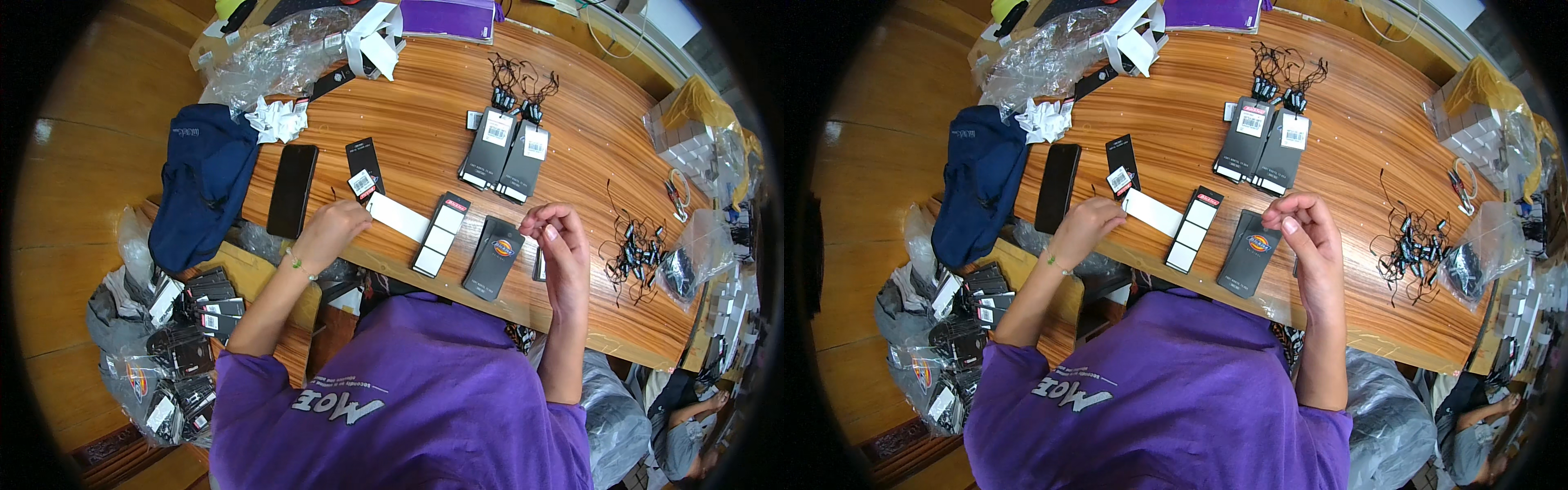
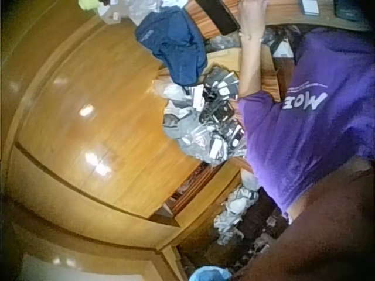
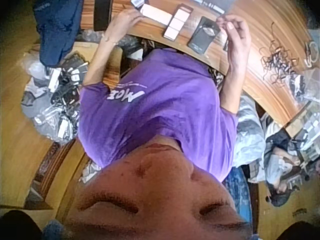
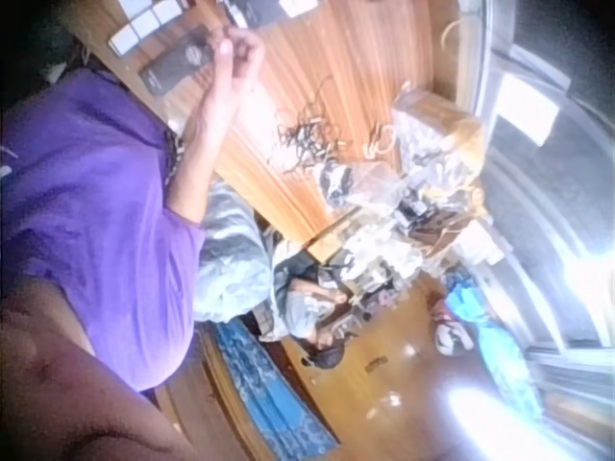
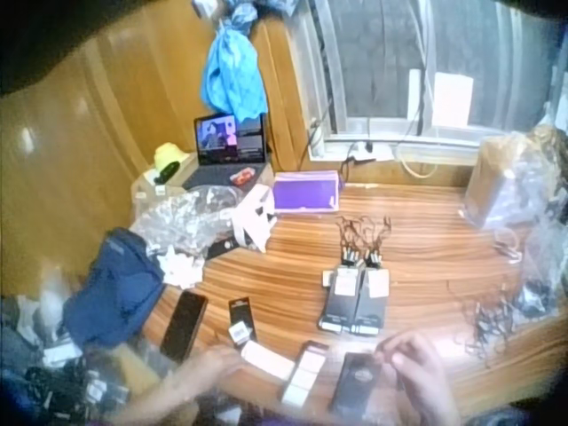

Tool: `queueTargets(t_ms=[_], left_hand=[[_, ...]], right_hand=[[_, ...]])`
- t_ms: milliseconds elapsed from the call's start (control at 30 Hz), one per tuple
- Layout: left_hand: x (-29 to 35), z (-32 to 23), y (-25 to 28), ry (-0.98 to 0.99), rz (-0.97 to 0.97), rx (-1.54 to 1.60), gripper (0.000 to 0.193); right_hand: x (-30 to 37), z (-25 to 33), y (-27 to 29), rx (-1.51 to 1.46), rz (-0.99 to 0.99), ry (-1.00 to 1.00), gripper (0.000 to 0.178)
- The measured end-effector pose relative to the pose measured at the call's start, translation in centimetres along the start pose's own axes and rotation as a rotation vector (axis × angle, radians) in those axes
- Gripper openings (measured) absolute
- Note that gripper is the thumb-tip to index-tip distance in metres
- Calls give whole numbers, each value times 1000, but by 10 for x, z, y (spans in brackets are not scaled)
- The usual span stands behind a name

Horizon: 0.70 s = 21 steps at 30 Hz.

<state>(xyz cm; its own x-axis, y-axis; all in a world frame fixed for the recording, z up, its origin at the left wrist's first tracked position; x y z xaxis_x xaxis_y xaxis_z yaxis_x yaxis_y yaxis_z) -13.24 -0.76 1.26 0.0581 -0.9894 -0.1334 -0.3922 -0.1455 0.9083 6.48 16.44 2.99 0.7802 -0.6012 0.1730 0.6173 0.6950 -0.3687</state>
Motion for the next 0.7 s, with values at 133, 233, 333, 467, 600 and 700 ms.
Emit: queueTargets(t_ms=[133,233,333,467,600,700], left_hand=[[1,4,-2,14,-2,11,10],[3,6,-2,37,-9,10,10],[6,9,-4,49,-35,15,9],[7,3,-2,7,-77,0,8],[11,6,-7,50,-40,-6,8],[10,3,-2,23,-105,-4,8]], right_hand=[[-1,-1,-2,4,2,1,18],[-2,-3,-5,10,14,-6,18],[-2,-3,-7,5,29,-12,18],[-4,-6,-11,6,48,-27,18],[-3,-6,-15,18,53,-40,18],[-3,-6,-17,16,55,-48,17]])
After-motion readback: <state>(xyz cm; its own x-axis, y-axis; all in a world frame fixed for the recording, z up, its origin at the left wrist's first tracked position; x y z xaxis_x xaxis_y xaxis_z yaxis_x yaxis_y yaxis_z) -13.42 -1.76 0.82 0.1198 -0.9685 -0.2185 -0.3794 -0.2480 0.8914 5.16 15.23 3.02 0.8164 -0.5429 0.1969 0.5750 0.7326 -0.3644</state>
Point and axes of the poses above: each hand's wrist, its own x-axis away from the middle knuckle, its own y-axis out of the back of the hand, z = x × y, the point moved 10 cm from there along -x, towards the middle knuckle, and after that the axes turned 10 degrees about -y, right-handed, at the moved point
